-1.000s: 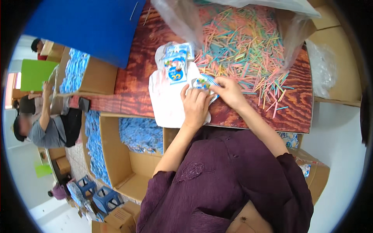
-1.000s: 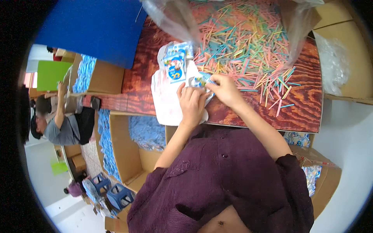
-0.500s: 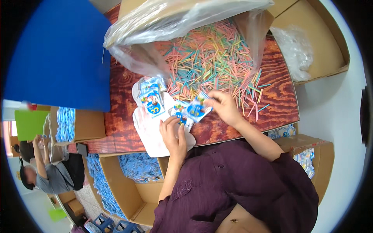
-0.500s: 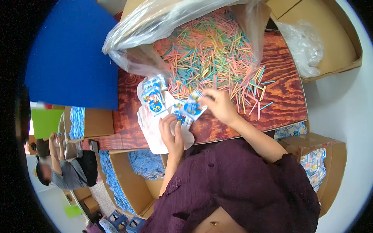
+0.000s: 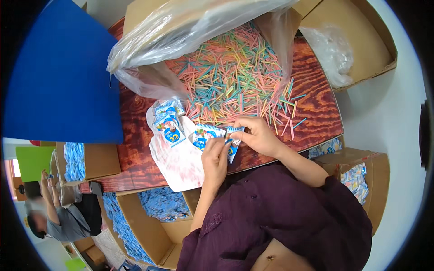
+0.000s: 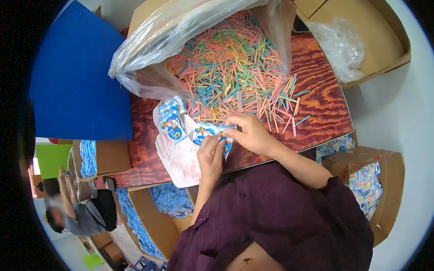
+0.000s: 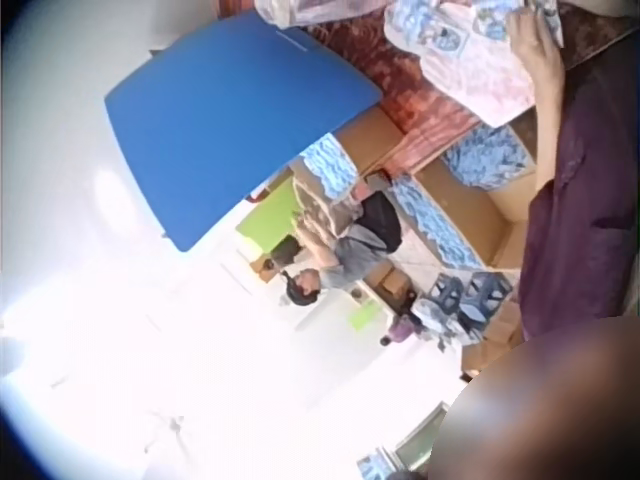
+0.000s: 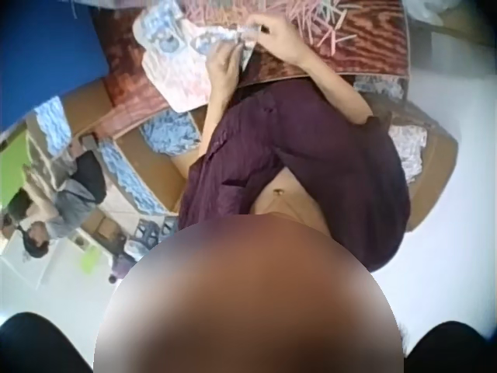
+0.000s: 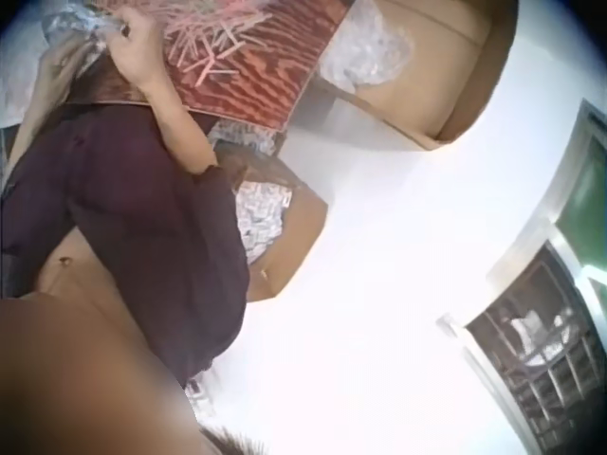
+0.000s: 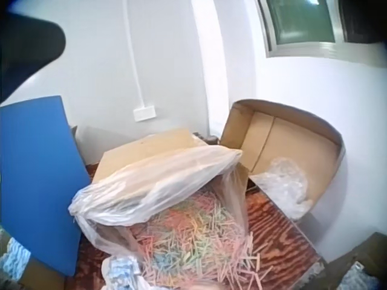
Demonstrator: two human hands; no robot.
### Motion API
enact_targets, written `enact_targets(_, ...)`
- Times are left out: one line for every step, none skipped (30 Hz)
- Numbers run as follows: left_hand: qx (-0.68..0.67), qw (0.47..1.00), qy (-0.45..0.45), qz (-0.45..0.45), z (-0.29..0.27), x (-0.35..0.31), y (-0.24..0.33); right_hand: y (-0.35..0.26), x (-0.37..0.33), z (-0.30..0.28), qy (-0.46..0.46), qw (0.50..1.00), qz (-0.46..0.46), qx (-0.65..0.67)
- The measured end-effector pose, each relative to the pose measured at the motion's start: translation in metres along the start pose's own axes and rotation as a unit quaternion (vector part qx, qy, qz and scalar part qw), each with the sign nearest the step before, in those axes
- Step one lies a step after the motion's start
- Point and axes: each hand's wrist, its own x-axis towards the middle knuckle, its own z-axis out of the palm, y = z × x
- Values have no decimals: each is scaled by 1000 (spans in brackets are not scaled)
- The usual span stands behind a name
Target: Packaging colorful sticks into small blue packets and then placing them into a larger bag.
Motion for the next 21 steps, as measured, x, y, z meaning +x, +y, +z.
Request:
enact_targets(-31,999,-12,-32,-3,0,1,0,2,2,10,1000,3,18)
enact_targets(-34,999,-14,-29,-5,1,0,0,2,3,20,999,5,36)
enact_targets(-27,999,0,-35,-6,2,-2,7,7,0,4,999,-30,17)
enact_targets(-21,999,14,-41,-6,3,-5,17,16,-3,6,999,-30,15)
enact_targets(-36,998,27,-40,-6,4,-7,28,26,-8,12,997,-4,73)
enact_targets(-38,998,24,-36,-6,4,-10,36,40,-14,18,991,21,132)
enact_targets(-42,998,32,-47,-9,3,-12,39,60,-26,75,997,-2,36)
enact_targets(-44,996,42,-59,-11,0,-14,42,84,-38,128,990,-25,-59)
enact_targets(-48,996,45,-59,-12,-2,-15,42,104,-48,162,979,-60,-110)
enact_targets(-50,996,44,-54,-13,-2,-14,45,123,-57,196,963,-94,-162)
enact_targets(-52,997,32,-54,-11,0,-12,51,141,-67,201,961,-97,-164)
enact_targets(-53,997,19,-55,-10,1,-9,55,157,-73,212,904,-138,-345)
enact_targets(-66,996,11,-58,-8,2,-5,61,167,-79,216,813,-172,-513)
enact_targets(-65,996,14,-57,-10,1,-6,57,173,-73,216,812,-176,-513)
enact_targets(-64,996,20,-51,-11,0,-9,53,179,-67,202,799,-131,-551)
enact_targets(-63,997,24,-45,-12,-1,-11,49,183,-63,187,783,-85,-587)
enact_targets(-56,997,25,-50,-15,-4,-15,44,184,-58,184,783,-88,-588)
enact_targets(-56,997,29,-52,-17,-4,-16,38,185,-55,152,763,-77,-623)
enact_targets(-59,995,34,-67,-19,-4,-16,35,186,-51,120,742,-66,-657)
enact_targets(-63,994,34,-79,-20,-4,-15,37,186,-52,121,741,-66,-657)
enact_targets(-64,994,34,-78,-20,-3,-14,45,185,-54,150,743,-98,-644)
